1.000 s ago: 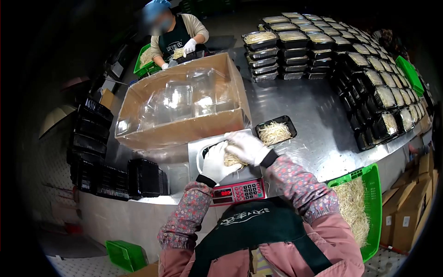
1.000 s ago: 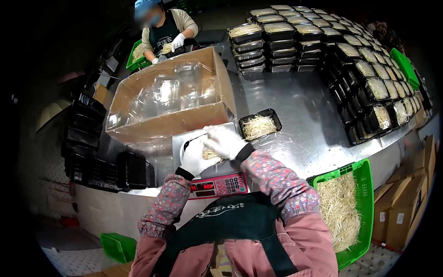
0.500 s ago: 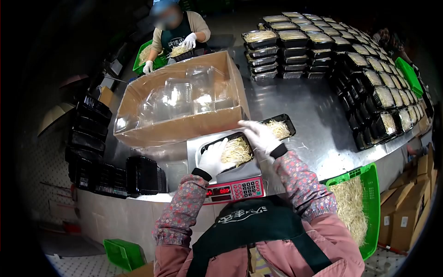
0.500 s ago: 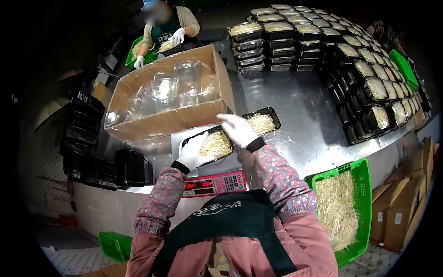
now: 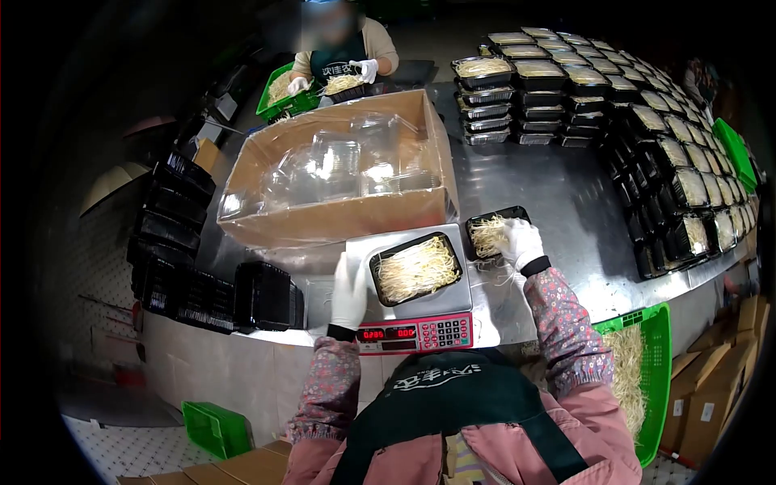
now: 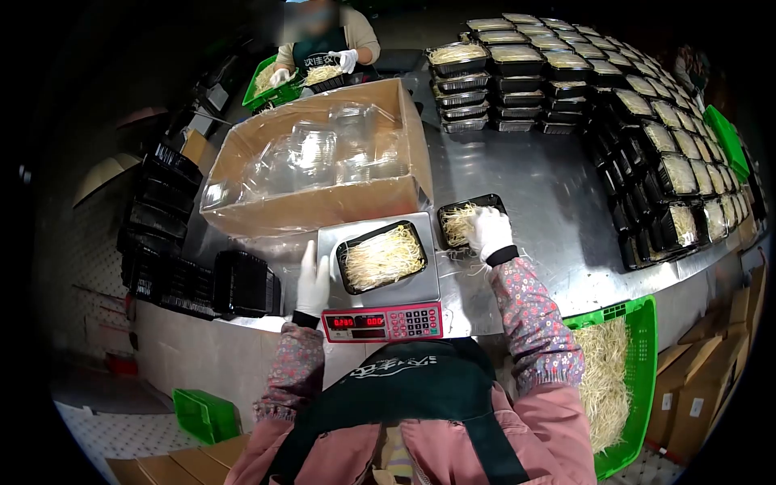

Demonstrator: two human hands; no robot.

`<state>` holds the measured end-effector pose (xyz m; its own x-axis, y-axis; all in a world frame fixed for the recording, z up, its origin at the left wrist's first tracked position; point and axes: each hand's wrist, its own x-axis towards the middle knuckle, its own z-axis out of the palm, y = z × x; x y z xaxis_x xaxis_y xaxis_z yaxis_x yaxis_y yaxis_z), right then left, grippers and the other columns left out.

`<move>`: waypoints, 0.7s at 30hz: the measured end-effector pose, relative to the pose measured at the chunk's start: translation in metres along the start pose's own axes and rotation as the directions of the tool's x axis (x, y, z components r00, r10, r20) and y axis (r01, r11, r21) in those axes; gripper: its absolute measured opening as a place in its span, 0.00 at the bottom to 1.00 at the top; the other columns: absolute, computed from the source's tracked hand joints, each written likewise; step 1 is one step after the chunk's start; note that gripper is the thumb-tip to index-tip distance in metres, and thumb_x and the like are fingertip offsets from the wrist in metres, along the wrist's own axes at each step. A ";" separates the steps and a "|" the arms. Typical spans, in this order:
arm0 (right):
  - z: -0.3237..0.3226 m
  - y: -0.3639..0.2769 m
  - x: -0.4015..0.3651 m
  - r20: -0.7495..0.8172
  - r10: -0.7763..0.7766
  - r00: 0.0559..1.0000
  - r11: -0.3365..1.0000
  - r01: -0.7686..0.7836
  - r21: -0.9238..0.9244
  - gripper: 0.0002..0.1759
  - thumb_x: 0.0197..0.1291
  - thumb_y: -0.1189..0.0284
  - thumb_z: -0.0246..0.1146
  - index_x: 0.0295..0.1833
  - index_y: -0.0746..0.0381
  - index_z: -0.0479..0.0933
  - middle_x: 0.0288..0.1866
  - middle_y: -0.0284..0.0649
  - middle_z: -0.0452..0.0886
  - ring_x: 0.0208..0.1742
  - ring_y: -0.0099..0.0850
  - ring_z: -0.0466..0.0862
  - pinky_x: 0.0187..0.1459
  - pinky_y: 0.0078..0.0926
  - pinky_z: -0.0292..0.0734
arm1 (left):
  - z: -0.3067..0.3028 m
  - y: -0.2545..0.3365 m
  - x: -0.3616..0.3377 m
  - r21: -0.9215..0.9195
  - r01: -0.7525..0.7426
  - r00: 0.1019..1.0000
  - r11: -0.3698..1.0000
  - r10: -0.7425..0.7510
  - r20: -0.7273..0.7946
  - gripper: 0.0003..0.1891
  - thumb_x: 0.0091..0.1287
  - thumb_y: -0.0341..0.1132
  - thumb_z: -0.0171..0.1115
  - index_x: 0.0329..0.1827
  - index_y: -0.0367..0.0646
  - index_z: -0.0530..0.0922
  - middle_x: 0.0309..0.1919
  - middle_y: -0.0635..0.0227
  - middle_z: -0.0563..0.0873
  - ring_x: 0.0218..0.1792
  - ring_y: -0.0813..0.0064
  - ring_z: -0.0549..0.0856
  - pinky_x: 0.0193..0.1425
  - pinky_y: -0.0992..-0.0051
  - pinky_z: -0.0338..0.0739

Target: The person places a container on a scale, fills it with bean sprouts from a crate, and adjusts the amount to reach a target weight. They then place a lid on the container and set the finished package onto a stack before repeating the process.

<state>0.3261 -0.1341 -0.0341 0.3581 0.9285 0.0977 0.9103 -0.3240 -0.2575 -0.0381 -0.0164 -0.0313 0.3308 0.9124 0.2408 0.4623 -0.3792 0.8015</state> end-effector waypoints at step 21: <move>0.039 -0.099 0.016 0.002 -0.681 0.732 0.619 0.574 0.536 0.36 0.67 0.62 0.56 0.74 0.71 0.57 0.72 0.62 0.63 0.71 0.53 0.67 0.73 0.39 0.60 | 0.040 0.017 0.004 0.459 -0.524 0.851 0.717 0.416 0.322 0.27 0.68 0.41 0.56 0.68 0.38 0.71 0.63 0.55 0.76 0.68 0.51 0.69 0.73 0.52 0.57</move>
<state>0.2332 -0.0799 -0.0446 -0.3579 0.9010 0.2453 0.6575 0.4297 -0.6189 0.0038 -0.0258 -0.0385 0.7384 0.5688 0.3623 0.5359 -0.8210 0.1968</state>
